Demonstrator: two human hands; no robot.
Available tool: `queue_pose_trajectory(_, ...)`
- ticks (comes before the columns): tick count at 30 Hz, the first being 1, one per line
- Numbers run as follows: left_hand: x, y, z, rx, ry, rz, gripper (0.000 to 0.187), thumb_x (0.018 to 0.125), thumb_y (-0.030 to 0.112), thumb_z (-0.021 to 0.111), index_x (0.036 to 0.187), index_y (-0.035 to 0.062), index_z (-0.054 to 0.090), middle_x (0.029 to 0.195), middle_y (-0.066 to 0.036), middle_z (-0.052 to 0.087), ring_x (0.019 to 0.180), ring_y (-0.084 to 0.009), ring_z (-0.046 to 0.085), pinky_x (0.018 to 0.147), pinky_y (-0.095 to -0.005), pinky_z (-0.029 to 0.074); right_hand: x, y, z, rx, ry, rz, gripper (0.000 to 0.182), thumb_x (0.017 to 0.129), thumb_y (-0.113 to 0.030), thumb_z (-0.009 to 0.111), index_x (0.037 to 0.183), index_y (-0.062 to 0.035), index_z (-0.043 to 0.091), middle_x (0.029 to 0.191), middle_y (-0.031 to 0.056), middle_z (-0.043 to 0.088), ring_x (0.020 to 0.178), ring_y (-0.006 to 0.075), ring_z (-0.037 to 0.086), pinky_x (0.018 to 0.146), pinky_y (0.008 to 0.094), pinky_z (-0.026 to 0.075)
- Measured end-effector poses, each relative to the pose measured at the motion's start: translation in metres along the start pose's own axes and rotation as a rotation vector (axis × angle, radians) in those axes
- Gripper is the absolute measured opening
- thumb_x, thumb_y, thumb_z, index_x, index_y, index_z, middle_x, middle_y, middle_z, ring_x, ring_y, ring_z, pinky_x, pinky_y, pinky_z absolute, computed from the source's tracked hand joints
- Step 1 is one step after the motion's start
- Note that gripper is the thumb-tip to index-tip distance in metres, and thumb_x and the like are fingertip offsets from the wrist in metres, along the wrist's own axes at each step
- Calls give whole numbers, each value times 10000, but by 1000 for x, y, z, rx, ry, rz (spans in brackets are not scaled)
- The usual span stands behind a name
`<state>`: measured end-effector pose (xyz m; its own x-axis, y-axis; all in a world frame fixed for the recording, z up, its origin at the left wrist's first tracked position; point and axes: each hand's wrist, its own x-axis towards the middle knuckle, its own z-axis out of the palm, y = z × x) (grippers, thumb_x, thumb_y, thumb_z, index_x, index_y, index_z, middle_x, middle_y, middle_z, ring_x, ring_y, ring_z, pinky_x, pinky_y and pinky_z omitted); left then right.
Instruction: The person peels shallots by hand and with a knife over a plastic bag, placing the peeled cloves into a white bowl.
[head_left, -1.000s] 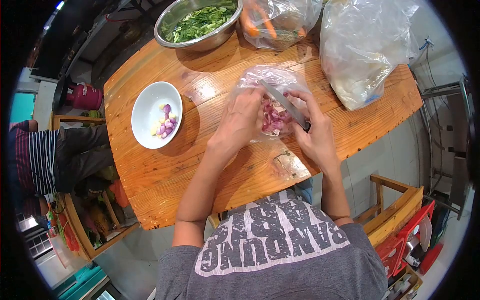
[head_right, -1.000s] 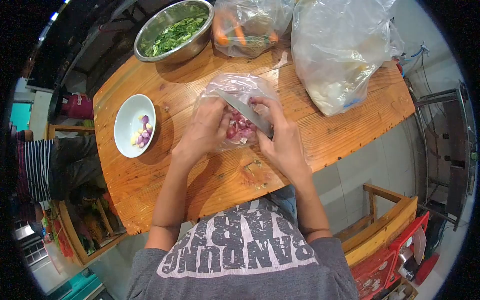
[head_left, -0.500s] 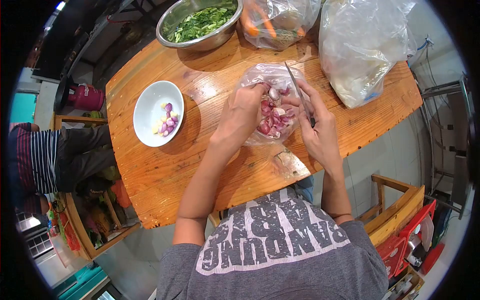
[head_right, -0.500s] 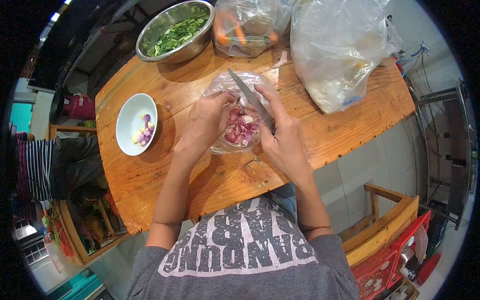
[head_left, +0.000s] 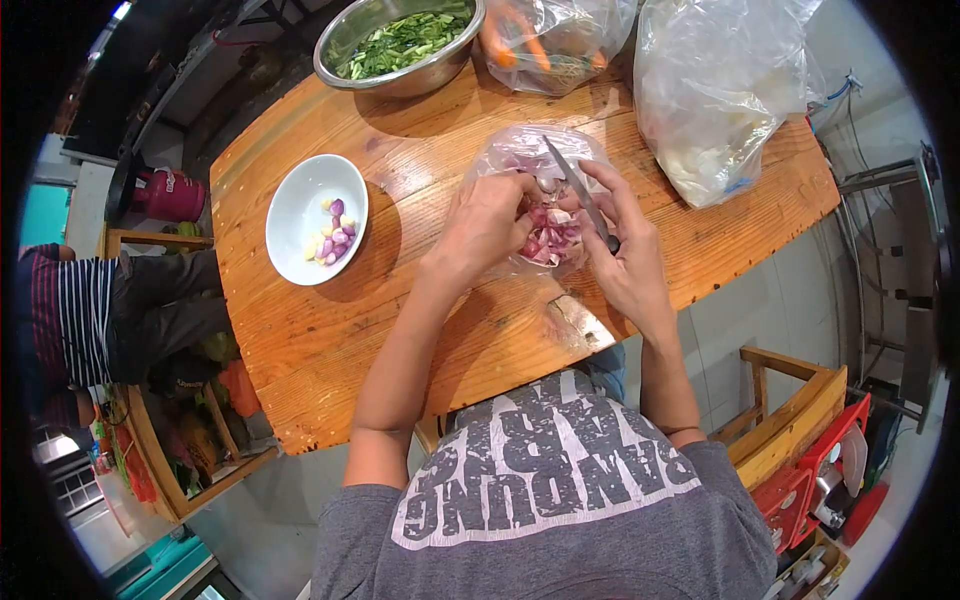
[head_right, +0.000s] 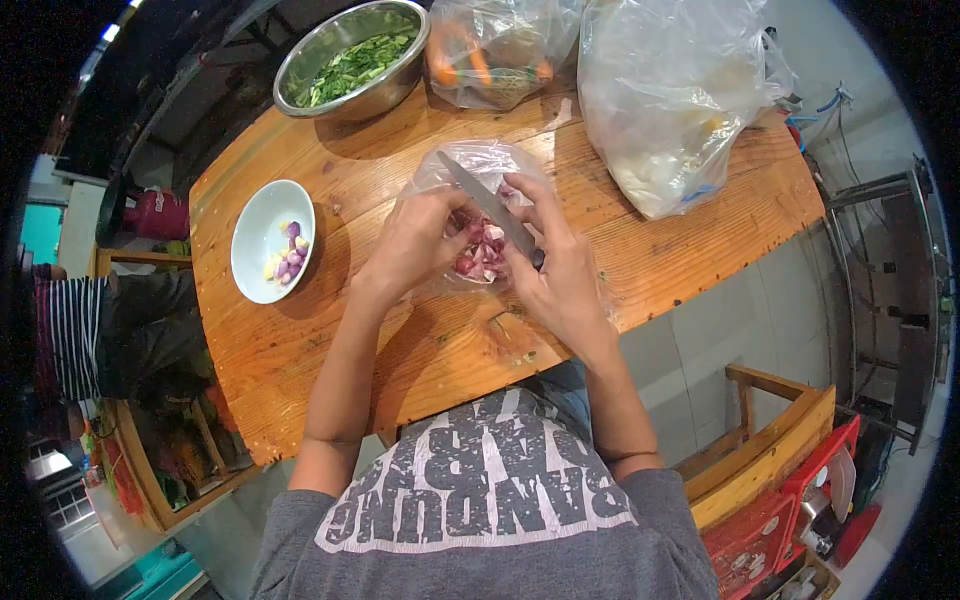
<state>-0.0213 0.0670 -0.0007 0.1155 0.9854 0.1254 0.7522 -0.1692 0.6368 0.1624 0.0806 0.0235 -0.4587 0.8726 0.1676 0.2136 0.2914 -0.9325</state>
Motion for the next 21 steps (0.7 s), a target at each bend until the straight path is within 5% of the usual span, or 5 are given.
queue_pose_trajectory(8,-17,28,-28,-287,50,-2,271,715,6,682,958,-18,566,909,-106,635,784,-200,636,696,-325,516,-19,9,-1,67,15,31,382,873,-79,531,1246,-40,459,1033,187,635,980,240,624,816,327,465)
queue_pose_trajectory(10,-27,29,-27,-531,-4,-107,237,749,14,679,957,-7,568,920,-79,634,821,-158,631,708,-300,516,-23,9,-6,-136,59,-144,373,896,-126,523,1250,-39,446,948,151,639,900,212,623,785,311,462)
queue_pose_trajectory(15,-49,21,-8,-1207,58,-385,177,800,14,662,964,9,595,922,-48,644,817,-89,608,678,-212,495,-38,-17,-17,179,-66,187,377,943,-221,485,1264,-42,400,756,70,588,687,131,543,652,266,425)
queue_pose_trajectory(21,-44,3,19,-1269,147,-362,194,799,-3,660,982,14,598,938,-69,643,851,-110,613,754,-224,492,-27,1,5,222,-219,330,366,956,-242,475,1269,-68,400,714,75,570,587,93,515,524,257,395)
